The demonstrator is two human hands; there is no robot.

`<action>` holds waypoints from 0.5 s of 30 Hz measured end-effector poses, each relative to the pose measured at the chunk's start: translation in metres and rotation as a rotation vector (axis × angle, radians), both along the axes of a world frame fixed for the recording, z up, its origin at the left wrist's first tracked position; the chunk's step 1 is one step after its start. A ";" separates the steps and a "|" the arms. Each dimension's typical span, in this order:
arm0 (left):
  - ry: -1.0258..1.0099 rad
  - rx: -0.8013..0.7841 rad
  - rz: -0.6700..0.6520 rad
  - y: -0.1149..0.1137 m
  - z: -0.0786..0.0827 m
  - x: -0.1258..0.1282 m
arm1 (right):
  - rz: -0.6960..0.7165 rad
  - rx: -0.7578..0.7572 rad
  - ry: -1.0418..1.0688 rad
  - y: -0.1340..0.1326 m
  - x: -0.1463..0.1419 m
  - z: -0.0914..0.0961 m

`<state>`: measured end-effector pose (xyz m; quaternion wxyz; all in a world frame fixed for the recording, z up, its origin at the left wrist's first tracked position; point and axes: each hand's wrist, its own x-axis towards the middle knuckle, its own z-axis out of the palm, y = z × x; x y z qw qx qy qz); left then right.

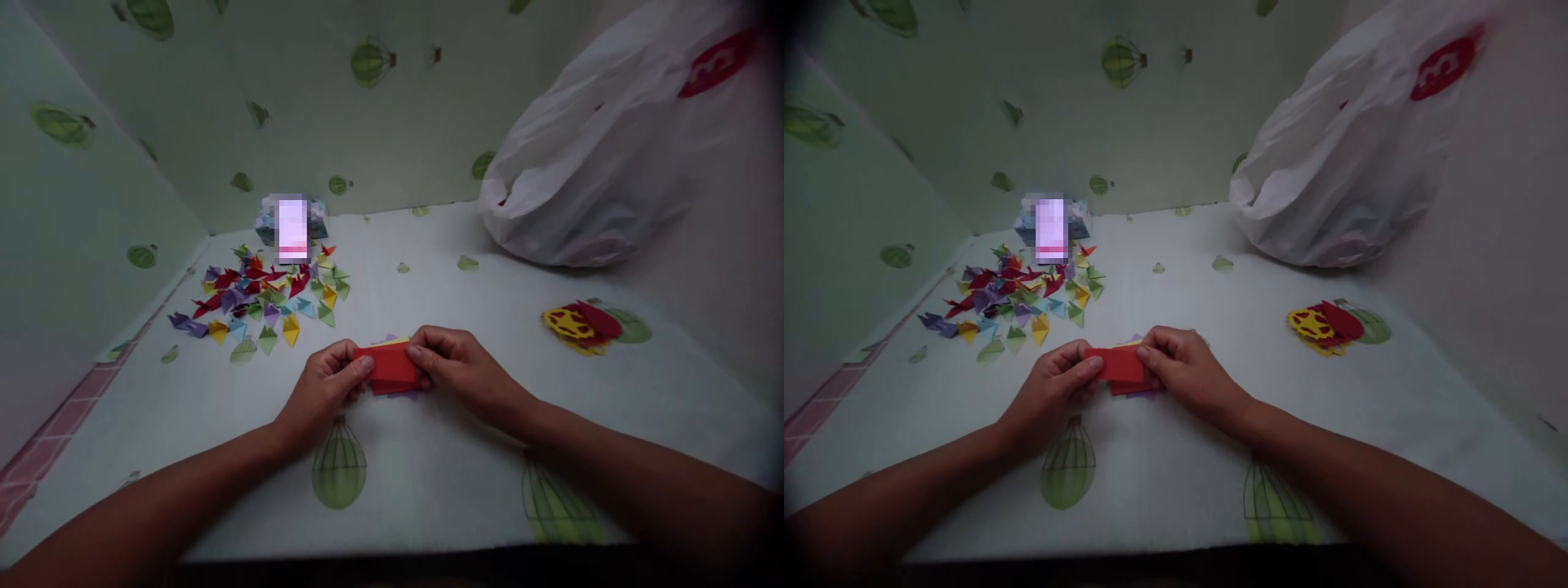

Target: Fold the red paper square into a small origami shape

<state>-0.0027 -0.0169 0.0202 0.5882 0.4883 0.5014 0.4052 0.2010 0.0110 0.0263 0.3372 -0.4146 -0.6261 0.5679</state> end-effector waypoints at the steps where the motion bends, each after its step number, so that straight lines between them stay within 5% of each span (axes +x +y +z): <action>1: 0.006 -0.013 -0.011 0.000 0.000 0.000 | 0.014 -0.008 -0.007 0.000 0.000 0.000; 15: 0.122 0.063 0.054 0.001 0.002 0.000 | 0.126 -0.203 0.108 -0.001 -0.001 0.001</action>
